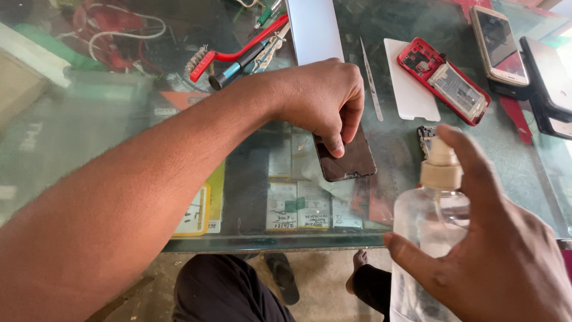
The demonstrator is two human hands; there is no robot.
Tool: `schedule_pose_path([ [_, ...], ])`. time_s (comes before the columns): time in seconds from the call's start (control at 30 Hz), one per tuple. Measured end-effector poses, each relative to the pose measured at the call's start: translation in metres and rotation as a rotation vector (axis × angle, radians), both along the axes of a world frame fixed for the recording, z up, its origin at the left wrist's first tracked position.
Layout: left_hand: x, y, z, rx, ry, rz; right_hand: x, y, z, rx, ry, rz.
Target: The person removes protective films from a smartphone screen, then sprays a cleaning solution and scrubs the screen with a toothbrush. The person uses tweezers to peel off films and a spray bottle to apply liquid before brushing the surface.
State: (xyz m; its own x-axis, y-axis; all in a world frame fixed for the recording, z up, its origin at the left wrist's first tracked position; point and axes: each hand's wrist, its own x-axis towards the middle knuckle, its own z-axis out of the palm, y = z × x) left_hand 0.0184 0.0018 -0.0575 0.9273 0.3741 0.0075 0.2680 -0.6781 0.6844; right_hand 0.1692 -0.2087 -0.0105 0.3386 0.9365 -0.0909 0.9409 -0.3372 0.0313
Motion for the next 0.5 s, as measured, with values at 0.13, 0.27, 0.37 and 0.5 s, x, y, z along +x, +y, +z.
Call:
schedule_pose_path([
  [0.13,-0.018,0.008,0.018,-0.1,-0.227,-0.035,-0.014,-0.005,0.001,0.528,0.137,0.19],
  [0.27,-0.043,0.024,0.042,-0.296,-0.49,0.01,-0.022,0.01,0.015,0.961,0.404,0.383],
  [0.37,-0.052,0.033,0.049,-0.244,-0.601,-0.12,-0.011,0.041,0.031,1.025,0.596,0.493],
  [0.5,-0.058,0.041,0.046,-0.045,-0.833,-0.155,0.002,0.108,0.039,0.918,0.654,0.591],
])
